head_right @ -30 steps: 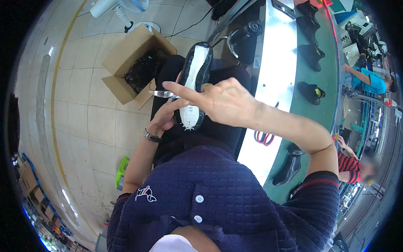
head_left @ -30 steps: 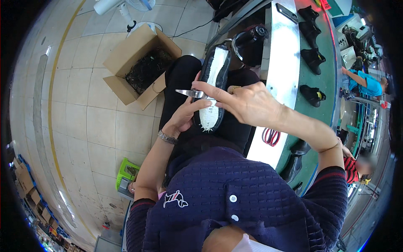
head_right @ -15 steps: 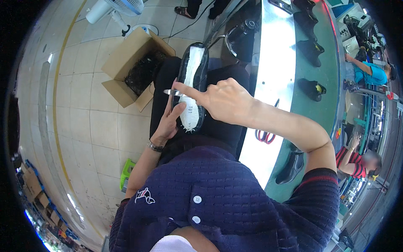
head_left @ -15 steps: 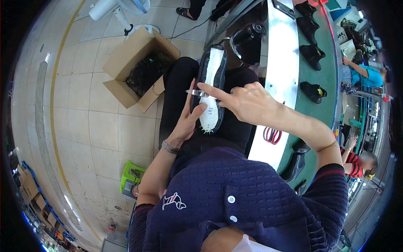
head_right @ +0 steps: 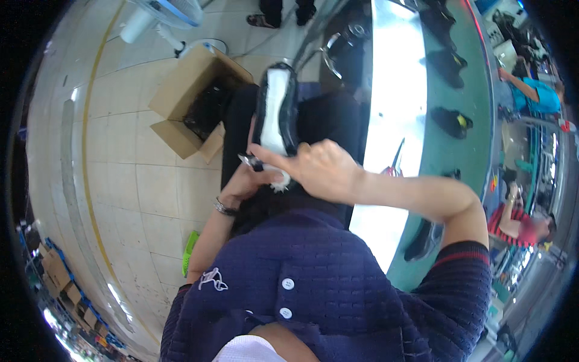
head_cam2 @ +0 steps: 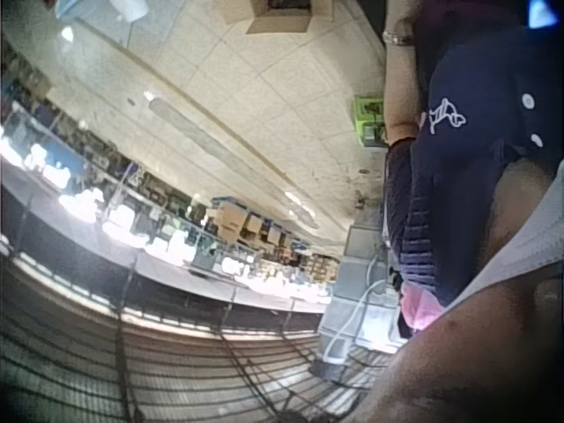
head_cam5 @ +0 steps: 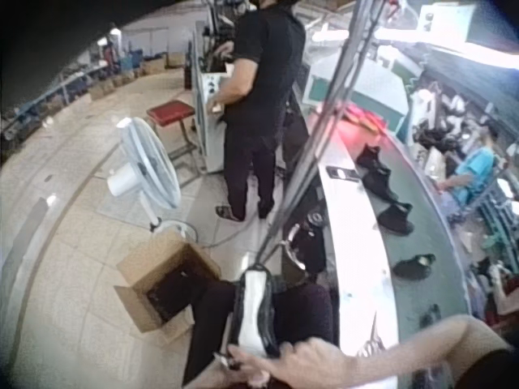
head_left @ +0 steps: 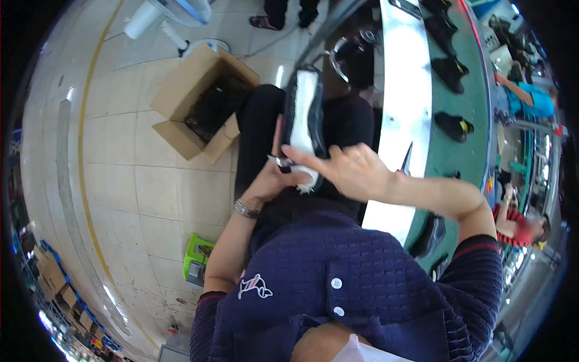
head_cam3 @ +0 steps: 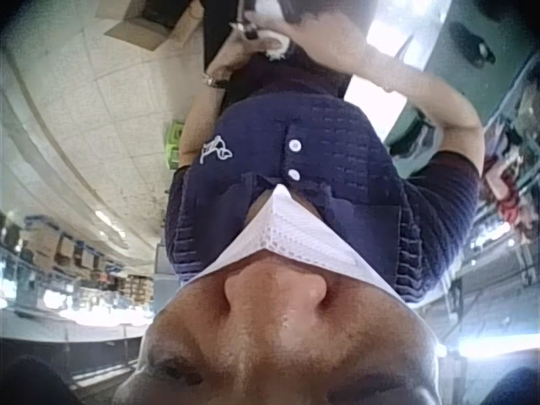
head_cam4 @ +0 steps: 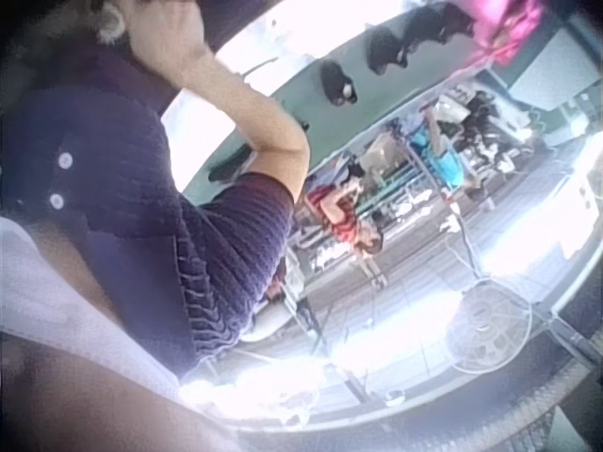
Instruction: The person cuts plastic ties and trims shoe materials using scissors and pliers, smooths and shapes the shoe parts with a metal tool, and places finished shoes onto the conveyor belt.
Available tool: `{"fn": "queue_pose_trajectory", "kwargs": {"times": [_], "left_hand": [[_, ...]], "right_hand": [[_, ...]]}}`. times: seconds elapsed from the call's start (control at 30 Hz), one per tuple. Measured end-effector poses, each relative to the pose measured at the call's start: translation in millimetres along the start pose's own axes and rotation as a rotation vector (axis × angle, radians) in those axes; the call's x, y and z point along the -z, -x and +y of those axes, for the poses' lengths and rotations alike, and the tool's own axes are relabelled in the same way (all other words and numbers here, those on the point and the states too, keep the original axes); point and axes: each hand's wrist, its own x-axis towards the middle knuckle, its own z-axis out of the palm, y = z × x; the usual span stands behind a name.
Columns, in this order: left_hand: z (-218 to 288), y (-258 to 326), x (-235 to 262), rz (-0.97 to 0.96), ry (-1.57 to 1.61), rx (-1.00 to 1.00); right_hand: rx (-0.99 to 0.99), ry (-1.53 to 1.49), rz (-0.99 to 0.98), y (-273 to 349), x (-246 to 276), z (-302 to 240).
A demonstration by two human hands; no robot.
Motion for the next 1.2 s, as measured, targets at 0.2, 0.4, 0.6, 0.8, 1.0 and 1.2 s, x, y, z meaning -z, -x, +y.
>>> {"fn": "queue_pose_trajectory", "kwargs": {"times": [0.2, 0.4, 0.6, 0.8, 1.0, 1.2], "left_hand": [[-5, -8, 3, -0.042, -0.292, -0.207], [2, 8, -10, -0.044, -0.124, 0.039], [20, -14, 0, -0.109, 0.04, 0.053], [43, -51, -15, 0.089, 0.048, 0.199], [58, -30, -36, 0.109, -0.087, 0.071], [8, -24, -36, -0.122, -0.391, -0.242]], "right_hand": [[0.043, 0.008, -0.04, 6, -15, -12], [0.016, -0.078, -0.012, 8, 24, -7], [-0.105, -0.102, -0.005, -3, 4, 33], [-0.461, -0.782, 0.478, 54, 1, 32], [-0.413, -1.787, 0.52, 99, -45, 40], [-0.383, -1.856, 0.332, 109, -85, 25]]}}
